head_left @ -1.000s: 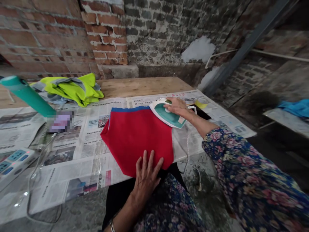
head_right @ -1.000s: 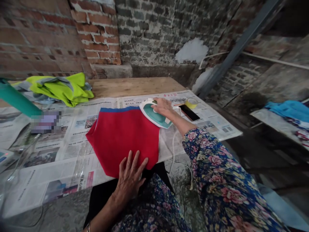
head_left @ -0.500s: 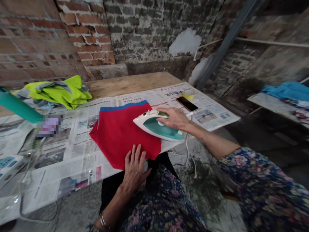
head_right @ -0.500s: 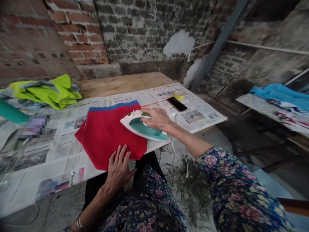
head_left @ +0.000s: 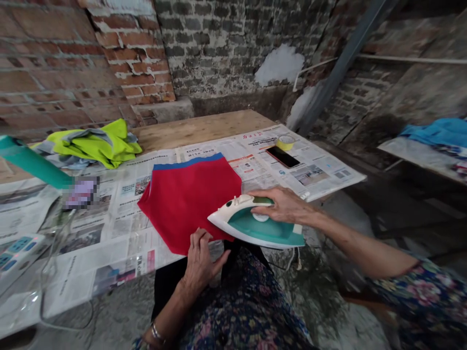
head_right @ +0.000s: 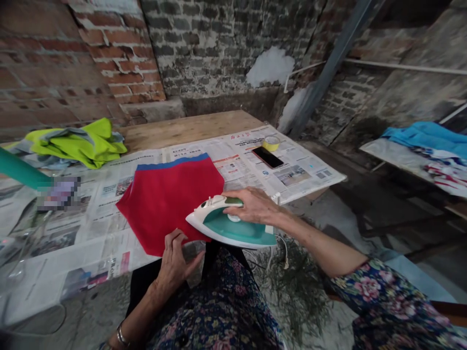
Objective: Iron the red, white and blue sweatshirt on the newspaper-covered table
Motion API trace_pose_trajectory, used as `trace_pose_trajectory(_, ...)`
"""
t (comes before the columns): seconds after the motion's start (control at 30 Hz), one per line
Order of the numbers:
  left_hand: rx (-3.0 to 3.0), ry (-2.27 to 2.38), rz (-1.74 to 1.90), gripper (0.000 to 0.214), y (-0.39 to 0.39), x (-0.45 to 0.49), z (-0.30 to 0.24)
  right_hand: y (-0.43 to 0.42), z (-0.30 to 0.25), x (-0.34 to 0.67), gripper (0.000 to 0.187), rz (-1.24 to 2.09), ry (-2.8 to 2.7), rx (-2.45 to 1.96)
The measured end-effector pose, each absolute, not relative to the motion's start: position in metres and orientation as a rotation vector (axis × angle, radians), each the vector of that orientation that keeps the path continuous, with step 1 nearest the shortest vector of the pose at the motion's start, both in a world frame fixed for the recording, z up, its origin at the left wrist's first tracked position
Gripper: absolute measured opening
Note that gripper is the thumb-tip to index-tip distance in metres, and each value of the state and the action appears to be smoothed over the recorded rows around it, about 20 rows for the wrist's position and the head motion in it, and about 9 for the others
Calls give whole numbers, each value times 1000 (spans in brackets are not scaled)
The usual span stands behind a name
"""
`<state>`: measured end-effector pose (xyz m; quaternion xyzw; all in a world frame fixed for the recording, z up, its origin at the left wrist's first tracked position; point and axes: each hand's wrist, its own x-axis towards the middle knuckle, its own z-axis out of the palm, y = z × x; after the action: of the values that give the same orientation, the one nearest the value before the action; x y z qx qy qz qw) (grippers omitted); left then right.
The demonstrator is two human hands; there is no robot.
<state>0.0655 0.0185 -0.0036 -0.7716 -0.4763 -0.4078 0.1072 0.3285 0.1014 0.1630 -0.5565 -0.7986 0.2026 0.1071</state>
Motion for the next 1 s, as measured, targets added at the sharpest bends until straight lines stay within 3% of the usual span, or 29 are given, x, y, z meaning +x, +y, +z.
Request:
trace_pose_trajectory(0.17,-2267,-1390,-1188,22,5,47,15,120,156,334,50,506,-2193,-1775)
trace_pose_trajectory(0.33,-2118,-1543,-952,28,-12,2,16,147,150,322,55,273,-2111,-1934)
trace_pose_trajectory(0.5,-2221,-1498,-913,26,-24,-24,2,147,149,311,55,277,-2147,-1891)
trace_pose_trajectory(0.8,-2224,-1533,-1239,31,-34,-17,-13,118,162,291,48,423,-2475,-1521)
trace_pose_trajectory(1.0,-1874,-1741,-1607,19,-12,-56,25,128,174,207,48,401,-2582,-1276)
